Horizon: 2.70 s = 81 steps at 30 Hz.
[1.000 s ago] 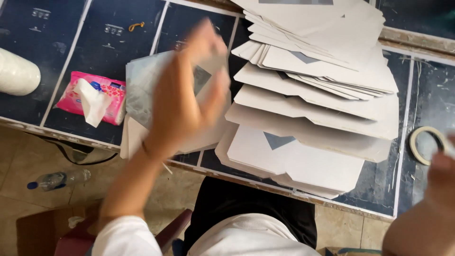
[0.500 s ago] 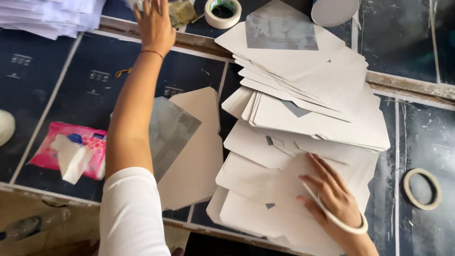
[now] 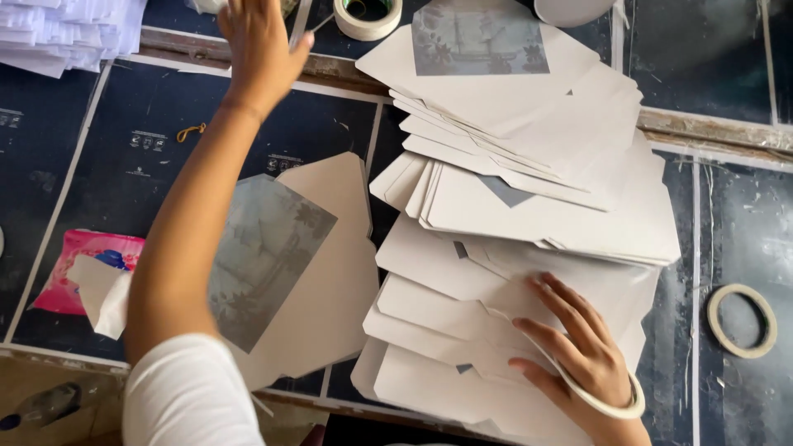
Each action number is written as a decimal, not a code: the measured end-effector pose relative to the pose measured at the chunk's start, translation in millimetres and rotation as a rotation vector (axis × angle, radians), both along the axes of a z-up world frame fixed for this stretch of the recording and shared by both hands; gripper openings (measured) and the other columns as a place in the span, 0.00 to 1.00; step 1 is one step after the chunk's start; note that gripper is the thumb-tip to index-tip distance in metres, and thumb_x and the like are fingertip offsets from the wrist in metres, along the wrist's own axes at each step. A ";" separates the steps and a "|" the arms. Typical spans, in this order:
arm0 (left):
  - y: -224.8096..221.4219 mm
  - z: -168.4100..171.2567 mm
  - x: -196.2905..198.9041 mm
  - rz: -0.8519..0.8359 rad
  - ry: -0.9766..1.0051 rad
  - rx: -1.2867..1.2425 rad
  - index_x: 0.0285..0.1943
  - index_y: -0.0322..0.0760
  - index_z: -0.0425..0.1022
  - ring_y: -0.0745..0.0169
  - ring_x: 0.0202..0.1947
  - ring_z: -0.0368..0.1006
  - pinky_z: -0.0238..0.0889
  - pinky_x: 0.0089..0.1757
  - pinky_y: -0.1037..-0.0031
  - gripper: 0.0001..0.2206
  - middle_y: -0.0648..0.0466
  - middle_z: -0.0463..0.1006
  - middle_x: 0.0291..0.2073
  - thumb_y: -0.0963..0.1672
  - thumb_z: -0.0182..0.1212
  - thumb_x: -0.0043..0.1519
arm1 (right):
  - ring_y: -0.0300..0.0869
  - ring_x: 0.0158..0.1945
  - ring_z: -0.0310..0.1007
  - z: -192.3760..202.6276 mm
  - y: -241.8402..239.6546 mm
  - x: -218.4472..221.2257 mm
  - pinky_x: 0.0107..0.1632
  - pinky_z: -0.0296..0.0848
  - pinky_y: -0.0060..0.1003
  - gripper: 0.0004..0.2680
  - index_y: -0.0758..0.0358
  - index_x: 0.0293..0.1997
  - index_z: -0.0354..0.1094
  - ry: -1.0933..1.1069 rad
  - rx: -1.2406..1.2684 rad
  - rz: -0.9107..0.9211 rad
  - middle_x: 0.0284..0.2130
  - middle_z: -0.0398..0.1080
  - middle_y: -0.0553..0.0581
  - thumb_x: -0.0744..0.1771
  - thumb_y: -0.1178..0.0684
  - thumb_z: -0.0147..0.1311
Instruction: Applying double-sided adhesive tape to the edges of cardstock folders or envelopes.
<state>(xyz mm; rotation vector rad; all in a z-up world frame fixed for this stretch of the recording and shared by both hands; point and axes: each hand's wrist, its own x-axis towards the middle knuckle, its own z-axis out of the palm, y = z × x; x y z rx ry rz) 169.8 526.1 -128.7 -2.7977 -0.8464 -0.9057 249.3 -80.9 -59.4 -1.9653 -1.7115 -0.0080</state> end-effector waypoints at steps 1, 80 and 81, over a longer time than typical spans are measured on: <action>-33.1 14.1 -17.7 -0.110 -0.010 -0.028 0.83 0.38 0.55 0.36 0.66 0.59 0.50 0.60 0.42 0.38 0.42 0.67 0.68 0.46 0.82 0.73 | 0.66 0.77 0.65 -2.7 -0.3 0.3 0.75 0.69 0.60 0.16 0.54 0.59 0.72 -0.027 0.015 0.012 0.72 0.65 0.68 0.67 0.40 0.60; -500.3 83.9 -135.8 -0.315 0.247 -0.720 0.87 0.37 0.47 0.37 0.87 0.44 0.39 0.79 0.35 0.53 0.42 0.50 0.84 0.53 0.88 0.63 | 0.54 0.50 0.69 31.0 -76.1 -106.5 0.51 0.68 0.44 0.02 0.66 0.42 0.73 0.353 -0.002 -0.405 0.54 0.70 0.64 0.71 0.62 0.62; -500.7 85.0 -134.7 -0.320 0.248 -0.719 0.87 0.37 0.47 0.37 0.87 0.44 0.39 0.79 0.35 0.53 0.42 0.50 0.84 0.53 0.88 0.63 | 0.54 0.50 0.69 30.5 -75.6 -107.3 0.51 0.68 0.44 0.02 0.66 0.42 0.73 0.352 -0.001 -0.410 0.54 0.70 0.64 0.71 0.62 0.62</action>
